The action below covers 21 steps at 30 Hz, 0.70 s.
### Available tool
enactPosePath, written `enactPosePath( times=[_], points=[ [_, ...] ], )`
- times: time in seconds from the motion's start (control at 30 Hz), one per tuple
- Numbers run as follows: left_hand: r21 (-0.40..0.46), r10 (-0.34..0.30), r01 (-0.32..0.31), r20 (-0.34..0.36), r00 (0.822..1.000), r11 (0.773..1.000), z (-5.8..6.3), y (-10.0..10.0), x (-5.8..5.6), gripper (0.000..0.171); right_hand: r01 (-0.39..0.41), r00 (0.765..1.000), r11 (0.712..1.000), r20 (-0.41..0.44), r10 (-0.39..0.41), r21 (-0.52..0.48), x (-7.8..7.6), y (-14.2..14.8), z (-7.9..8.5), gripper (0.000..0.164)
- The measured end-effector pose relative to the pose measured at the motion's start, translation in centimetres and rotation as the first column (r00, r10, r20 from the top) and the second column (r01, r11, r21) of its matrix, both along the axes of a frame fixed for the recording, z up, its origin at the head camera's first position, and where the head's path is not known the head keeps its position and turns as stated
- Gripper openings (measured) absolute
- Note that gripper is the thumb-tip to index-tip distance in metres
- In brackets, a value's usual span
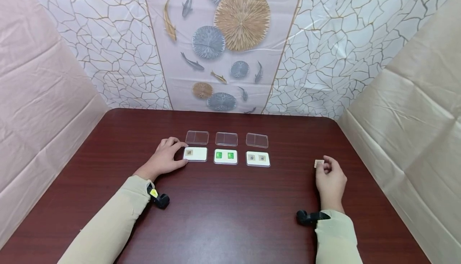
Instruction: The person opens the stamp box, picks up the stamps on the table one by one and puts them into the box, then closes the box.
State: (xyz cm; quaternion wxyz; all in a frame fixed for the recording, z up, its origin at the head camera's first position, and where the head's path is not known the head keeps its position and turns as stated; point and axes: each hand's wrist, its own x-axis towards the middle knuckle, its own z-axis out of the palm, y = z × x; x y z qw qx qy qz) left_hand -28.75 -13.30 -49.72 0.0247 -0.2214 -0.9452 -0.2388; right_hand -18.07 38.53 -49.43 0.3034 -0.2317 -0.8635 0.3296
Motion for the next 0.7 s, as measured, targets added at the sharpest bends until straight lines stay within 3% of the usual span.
enactPosePath(
  times=[0.27,0.47,0.7],
  points=[
    [-0.003,-0.003,0.003,-0.005,1.0,1.0,0.1,0.1,0.0,0.056,-0.124,0.983,0.992,-0.131,0.127,0.033,-2.4,-5.8,-0.1,0.021],
    [0.001,-0.005,0.005,0.006,1.0,1.0,0.2,0.1,0.1,0.056,-0.242,0.941,0.966,-0.221,0.257,0.093,-3.9,-10.2,-0.3,0.016],
    [-0.007,-0.002,0.002,-0.006,1.0,1.0,0.3,0.0,0.1,0.056,-0.327,0.89,0.937,-0.294,0.349,0.123,-5.0,-14.6,-0.1,0.013]
  ],
)
